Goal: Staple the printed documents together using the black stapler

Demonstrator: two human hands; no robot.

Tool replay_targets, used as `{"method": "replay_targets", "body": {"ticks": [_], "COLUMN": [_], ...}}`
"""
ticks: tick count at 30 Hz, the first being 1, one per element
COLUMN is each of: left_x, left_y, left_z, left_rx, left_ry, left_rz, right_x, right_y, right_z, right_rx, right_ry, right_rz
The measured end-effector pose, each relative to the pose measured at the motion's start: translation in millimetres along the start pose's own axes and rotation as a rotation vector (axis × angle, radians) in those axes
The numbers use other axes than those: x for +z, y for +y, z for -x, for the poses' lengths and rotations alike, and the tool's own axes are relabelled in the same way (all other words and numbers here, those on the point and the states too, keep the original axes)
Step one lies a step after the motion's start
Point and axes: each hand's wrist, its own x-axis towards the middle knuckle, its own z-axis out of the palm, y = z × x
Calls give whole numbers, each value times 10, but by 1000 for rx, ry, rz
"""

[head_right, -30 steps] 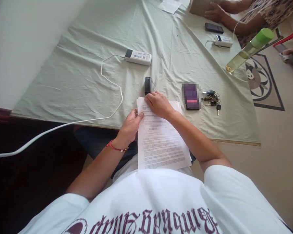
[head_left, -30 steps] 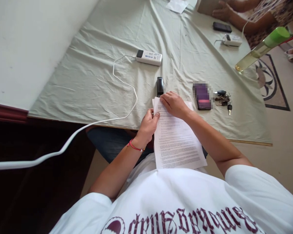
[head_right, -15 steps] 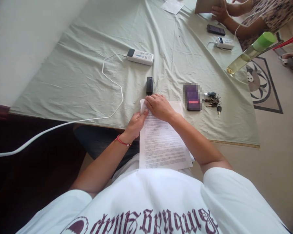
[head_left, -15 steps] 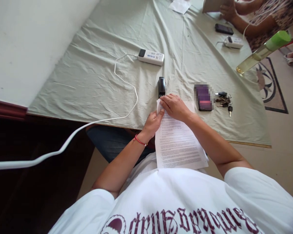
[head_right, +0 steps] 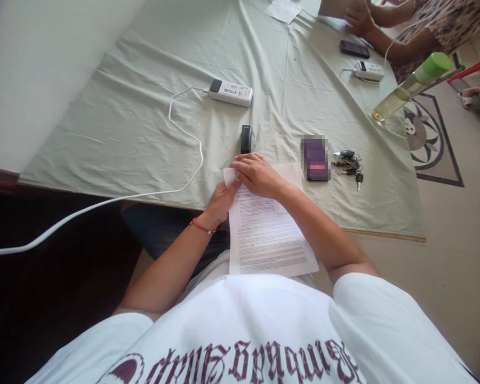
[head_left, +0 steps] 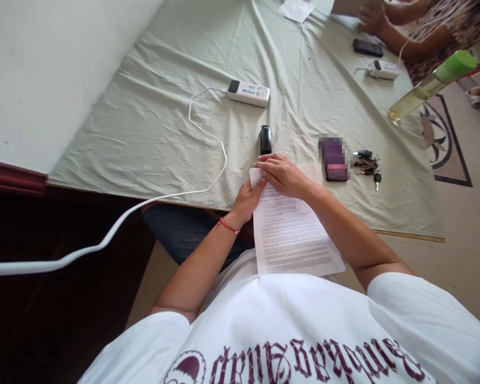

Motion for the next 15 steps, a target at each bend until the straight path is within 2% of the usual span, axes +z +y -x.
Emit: {"method": "replay_targets", "body": {"ticks": [6, 9, 12, 15], "left_x": [-27, -30, -38, -54], "left_y": [15, 19, 44, 107], "left_z": [7, 21, 67, 135], "left_rx": [9, 21, 17, -3], "left_ry": [-11, -19, -42, -84], "left_rz": [-110, -111, 26, 159], "right_x": [32, 7, -106, -264], "right_y": [-92, -163, -152, 36], "right_z": [-52, -71, 2, 241], "right_rx": [-33, -67, 2, 231], "right_ry": [-74, -59, 79, 344], "right_rz": [5, 21, 70, 150]}}
